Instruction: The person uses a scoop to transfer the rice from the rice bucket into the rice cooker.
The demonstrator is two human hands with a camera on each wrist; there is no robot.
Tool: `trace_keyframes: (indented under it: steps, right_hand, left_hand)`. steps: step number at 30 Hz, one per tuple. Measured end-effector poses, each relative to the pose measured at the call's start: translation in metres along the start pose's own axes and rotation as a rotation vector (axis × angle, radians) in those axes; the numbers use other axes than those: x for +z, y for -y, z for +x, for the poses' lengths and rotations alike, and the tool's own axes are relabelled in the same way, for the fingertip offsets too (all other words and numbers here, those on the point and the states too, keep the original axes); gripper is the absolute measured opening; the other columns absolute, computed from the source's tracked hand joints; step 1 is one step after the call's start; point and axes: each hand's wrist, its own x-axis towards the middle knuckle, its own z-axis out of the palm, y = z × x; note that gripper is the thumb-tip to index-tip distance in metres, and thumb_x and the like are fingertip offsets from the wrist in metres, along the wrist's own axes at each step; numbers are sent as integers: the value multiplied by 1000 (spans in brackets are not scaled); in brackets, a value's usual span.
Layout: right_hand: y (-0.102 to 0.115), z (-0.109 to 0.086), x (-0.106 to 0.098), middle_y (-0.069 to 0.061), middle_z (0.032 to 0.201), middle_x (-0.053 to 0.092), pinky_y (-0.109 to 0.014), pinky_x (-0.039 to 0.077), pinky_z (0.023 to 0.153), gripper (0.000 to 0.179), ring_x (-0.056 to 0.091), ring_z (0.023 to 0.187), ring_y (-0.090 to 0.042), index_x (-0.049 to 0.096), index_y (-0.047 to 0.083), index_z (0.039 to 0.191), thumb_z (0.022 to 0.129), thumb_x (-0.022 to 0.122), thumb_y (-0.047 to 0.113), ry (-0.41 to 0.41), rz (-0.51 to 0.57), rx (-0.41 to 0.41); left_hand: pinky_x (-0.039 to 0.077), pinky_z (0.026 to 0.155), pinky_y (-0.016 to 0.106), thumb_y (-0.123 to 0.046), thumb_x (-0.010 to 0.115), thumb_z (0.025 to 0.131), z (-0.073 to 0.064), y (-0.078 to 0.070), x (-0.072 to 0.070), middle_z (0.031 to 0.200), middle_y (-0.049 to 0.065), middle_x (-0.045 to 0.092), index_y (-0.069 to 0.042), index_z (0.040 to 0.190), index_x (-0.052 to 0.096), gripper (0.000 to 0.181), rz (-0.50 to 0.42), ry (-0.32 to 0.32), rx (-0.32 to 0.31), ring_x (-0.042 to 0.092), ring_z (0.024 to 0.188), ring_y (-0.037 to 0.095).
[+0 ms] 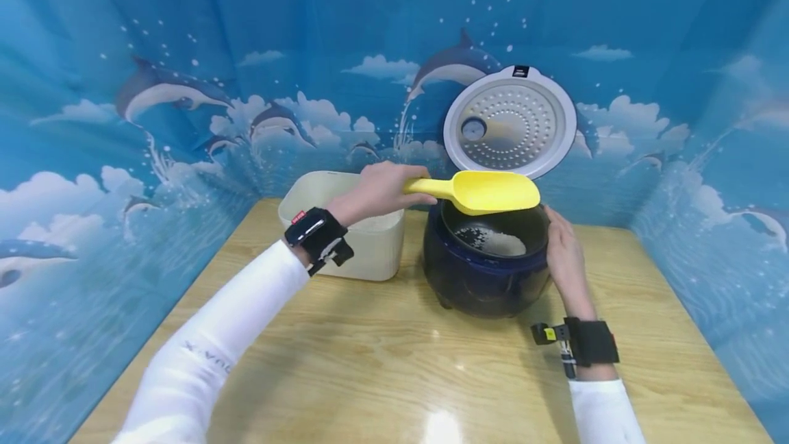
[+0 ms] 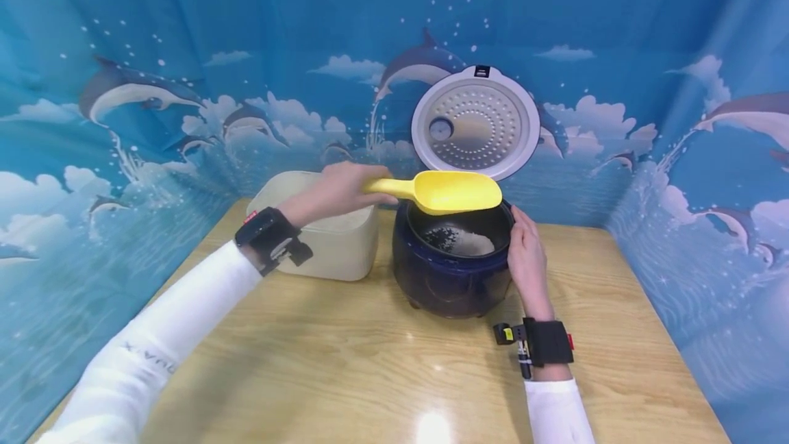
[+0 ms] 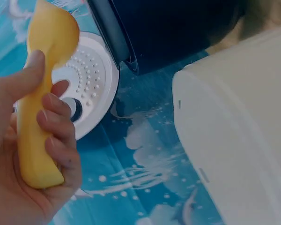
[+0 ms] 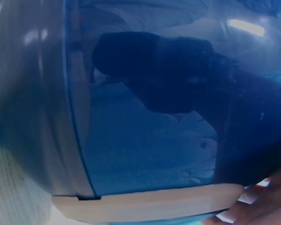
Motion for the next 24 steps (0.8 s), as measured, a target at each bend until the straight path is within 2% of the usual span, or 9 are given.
trace_keyframes:
  steps: [2, 6, 9, 11, 13, 18, 21, 24]
  right_hand:
    - [-1, 0, 1, -25, 163, 24, -58, 15, 120, 55, 20, 150, -45, 29, 1, 158, 111, 17, 28, -6, -6, -2]
    - [-3, 0, 2, -25, 162, 26, -57, 16, 121, 54, 21, 150, -45, 31, 0, 157, 111, 18, 26, -20, -7, -8]
    - [-4, 0, 2, -26, 161, 28, -55, 16, 121, 54, 22, 149, -45, 33, -1, 156, 111, 18, 25, -34, -14, -16]
    - [-5, 0, 2, -27, 161, 28, -55, 16, 121, 53, 23, 149, -46, 33, -2, 155, 111, 18, 24, -40, -26, -19]
    - [-5, 0, 2, -27, 161, 29, -55, 16, 121, 53, 24, 149, -46, 33, -2, 155, 111, 18, 23, -46, -34, -22]
    - [-5, 2, 2, -28, 160, 29, -56, 16, 121, 54, 24, 148, -46, 33, -3, 155, 111, 17, 23, -43, -33, -36]
    - [-4, 3, 3, -29, 160, 29, -57, 17, 120, 54, 24, 148, -47, 33, -4, 155, 111, 16, 22, -43, -35, -42]
    - [-2, 3, 4, -28, 160, 30, -56, 17, 121, 53, 25, 148, -46, 34, -4, 154, 111, 17, 22, -52, -36, -41]
  left_hand:
    - [37, 67, 31, -49, 68, 94, -8, 8, -2, 84, -1, 60, -19, 112, 68, 35, -56, -19, -10, 52, 70, 18]
    - [36, 69, 32, -48, 65, 97, -29, 27, -11, 79, 3, 56, -18, 109, 67, 32, -129, -98, -45, 48, 70, 20]
    - [36, 67, 33, -47, 63, 99, -47, 47, -18, 77, 4, 54, -19, 105, 66, 29, -163, -134, -108, 47, 67, 21]
    - [36, 67, 33, -46, 62, 99, -61, 60, -22, 76, 4, 53, -17, 102, 65, 29, -171, -134, -161, 46, 66, 22]
    - [36, 66, 34, -47, 62, 99, -75, 74, -26, 75, 6, 53, -17, 101, 66, 30, -162, -129, -216, 46, 65, 22]
    - [36, 65, 36, -52, 62, 98, -108, 110, -34, 79, 7, 57, -17, 111, 70, 38, -107, -118, -322, 48, 68, 24]
    - [36, 66, 37, -53, 62, 98, -125, 128, -41, 82, 7, 58, -15, 116, 69, 43, -63, -105, -368, 50, 70, 24]
    - [37, 63, 37, -46, 64, 99, -136, 140, -49, 80, 9, 59, -10, 117, 70, 41, 19, -80, -394, 50, 67, 25]
